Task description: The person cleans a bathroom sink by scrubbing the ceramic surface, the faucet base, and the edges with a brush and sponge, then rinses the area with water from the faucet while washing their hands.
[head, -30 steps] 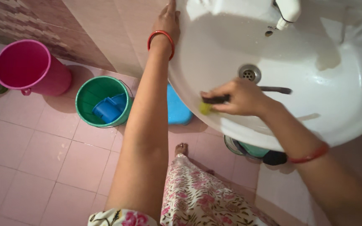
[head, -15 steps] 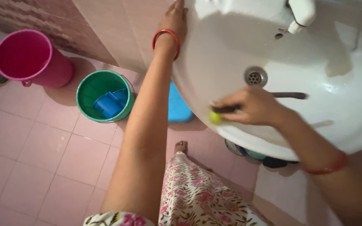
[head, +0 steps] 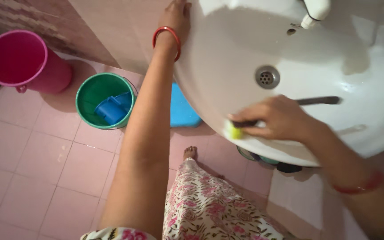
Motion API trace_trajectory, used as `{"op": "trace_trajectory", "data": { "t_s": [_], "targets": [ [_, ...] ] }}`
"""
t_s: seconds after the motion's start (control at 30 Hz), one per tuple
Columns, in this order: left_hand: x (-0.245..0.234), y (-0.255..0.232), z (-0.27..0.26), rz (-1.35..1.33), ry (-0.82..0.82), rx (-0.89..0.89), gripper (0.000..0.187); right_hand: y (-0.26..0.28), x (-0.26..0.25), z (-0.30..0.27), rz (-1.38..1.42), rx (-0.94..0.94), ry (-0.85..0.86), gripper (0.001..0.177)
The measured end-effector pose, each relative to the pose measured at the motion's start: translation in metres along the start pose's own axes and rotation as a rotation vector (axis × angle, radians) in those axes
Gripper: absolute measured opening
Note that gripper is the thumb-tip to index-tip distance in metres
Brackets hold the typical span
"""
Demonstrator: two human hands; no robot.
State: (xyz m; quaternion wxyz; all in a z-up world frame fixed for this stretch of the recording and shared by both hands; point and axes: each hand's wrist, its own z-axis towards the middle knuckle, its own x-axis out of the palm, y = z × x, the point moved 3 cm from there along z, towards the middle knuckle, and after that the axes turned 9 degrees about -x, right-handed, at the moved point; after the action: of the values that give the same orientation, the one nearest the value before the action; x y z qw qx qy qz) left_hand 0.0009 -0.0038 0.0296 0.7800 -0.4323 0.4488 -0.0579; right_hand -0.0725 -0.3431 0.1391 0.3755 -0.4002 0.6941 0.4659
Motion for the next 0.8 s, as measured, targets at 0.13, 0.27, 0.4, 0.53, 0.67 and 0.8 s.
{"op": "trace_trajectory", "data": {
  "t_s": [0.13, 0.27, 0.4, 0.53, 0.67, 0.8],
  "targets": [
    [-0.013, -0.006, -0.005, -0.027, 0.029, -0.025, 0.026, 0.01, -0.002, 0.02, 0.067, -0.153, -0.212, 0.037],
    [-0.007, -0.006, -0.004, -0.015, 0.05, -0.05, 0.026, -0.012, -0.003, -0.031, 0.071, -0.036, -0.096, 0.041],
    [0.001, 0.006, 0.0, 0.025, 0.04, -0.059, 0.027, -0.022, -0.003, -0.069, 0.033, 0.139, -0.034, 0.045],
    [0.001, -0.001, 0.004, 0.033, 0.028, -0.015, 0.027, -0.009, 0.01, -0.039, 0.028, 0.07, -0.174, 0.035],
    [-0.01, 0.0, -0.002, 0.026, 0.02, -0.023, 0.03, 0.0, 0.009, -0.019, 0.037, -0.037, -0.241, 0.032],
    [-0.005, 0.001, 0.0, 0.022, 0.023, -0.028, 0.033, -0.02, 0.0, -0.056, 0.048, 0.028, -0.145, 0.037]
  ]
}}
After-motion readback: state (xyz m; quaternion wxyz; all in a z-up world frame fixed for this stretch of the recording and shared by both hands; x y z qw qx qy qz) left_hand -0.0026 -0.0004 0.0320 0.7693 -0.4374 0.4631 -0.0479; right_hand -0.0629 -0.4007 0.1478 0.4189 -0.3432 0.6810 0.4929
